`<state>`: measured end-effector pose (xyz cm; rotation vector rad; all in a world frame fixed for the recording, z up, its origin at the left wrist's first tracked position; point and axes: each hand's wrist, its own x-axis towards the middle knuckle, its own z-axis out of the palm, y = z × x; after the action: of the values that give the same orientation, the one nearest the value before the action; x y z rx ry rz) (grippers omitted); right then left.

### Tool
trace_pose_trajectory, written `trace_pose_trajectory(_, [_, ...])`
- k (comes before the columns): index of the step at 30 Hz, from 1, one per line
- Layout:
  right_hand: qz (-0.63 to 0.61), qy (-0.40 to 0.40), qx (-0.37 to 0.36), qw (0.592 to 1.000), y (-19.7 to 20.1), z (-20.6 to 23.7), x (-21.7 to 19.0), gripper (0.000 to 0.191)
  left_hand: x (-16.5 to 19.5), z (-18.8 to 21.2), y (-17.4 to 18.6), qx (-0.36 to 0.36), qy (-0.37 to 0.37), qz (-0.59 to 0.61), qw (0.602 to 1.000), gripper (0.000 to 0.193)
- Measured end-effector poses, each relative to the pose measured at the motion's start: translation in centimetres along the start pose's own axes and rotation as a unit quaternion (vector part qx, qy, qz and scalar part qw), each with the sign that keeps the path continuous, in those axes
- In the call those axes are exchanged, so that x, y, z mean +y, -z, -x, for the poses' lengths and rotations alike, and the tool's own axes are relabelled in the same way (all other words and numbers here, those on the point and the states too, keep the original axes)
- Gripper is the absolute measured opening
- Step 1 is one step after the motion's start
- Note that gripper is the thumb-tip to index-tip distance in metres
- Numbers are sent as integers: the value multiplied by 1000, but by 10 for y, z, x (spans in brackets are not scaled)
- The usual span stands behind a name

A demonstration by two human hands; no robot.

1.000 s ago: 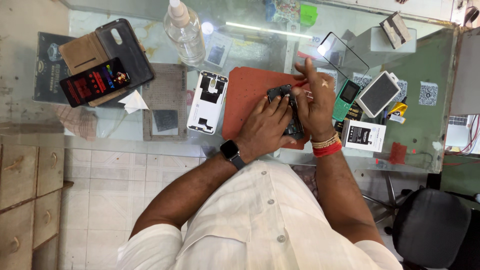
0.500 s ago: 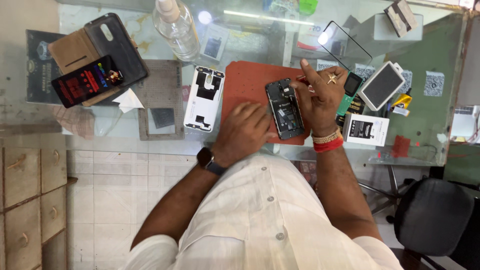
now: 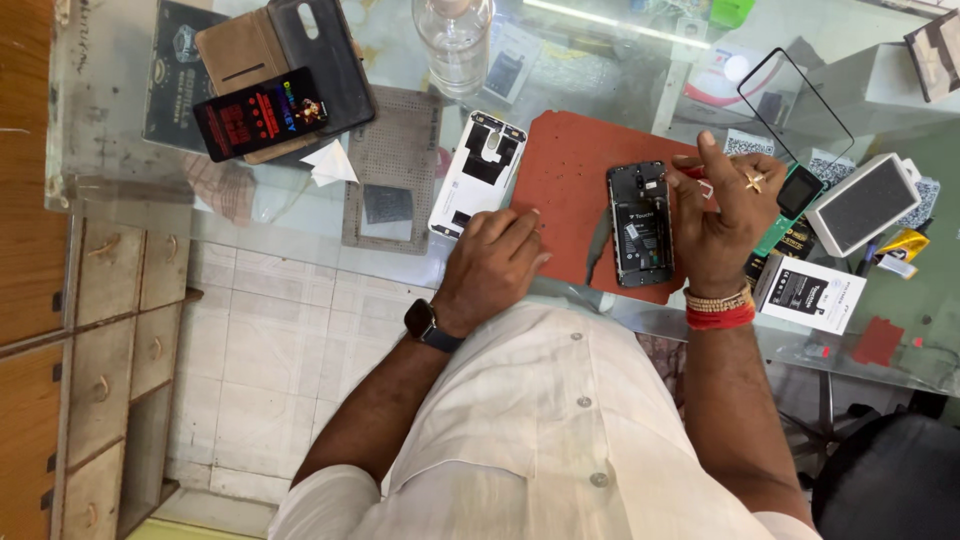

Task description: The person works on a disassembled smartphone at a glass counter. They use a red-handled screwdriver to tighten screws on the phone's internal frame, then pick up the white back cover and align it with the phone body, preparing to reassemble the device.

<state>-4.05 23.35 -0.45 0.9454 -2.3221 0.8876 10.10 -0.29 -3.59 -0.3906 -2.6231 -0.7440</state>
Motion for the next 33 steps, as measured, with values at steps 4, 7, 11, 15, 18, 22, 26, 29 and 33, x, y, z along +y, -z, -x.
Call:
trace_pose_trajectory(4, [-114,-99,-50,987,-3,6,1,61,-2,-2,-5,-20,-15,-9,1000,23])
trace_pose_trajectory(7, [-183,-93,-31,978,-18,17,-9,66,-3,-3,-7,4,-22,-24,999,23])
trace_pose_trajectory(11, [-348,-117,-63,928,-52,32,-34,71,-5,-3,-6,-4,-24,-24,999,22])
trace_pose_trajectory(15, [-303,-70,-88,946,-61,34,-45,70,-8,-1,-5,5,-28,-31,999,22])
trace_pose_trajectory(18, [-293,-52,-58,953,-60,30,-53,68,-9,0,-5,13,-28,-29,999,21])
trace_pose_trajectory(22, [-232,-117,-140,955,-51,17,-61,40,-11,2,-3,23,-27,-26,999,20])
trace_pose_trajectory(26, [-100,-61,-169,979,-56,2,-70,16,-10,1,0,36,-26,-17,999,20])
trace_pose_trajectory(29, [-69,-33,-167,983,-58,-4,-70,18,-7,-2,-1,35,-25,-7,999,20])
trace_pose_trajectory(33, [-6,-11,-216,976,-61,-5,-65,22,-4,-7,-4,21,-20,-5,1000,18])
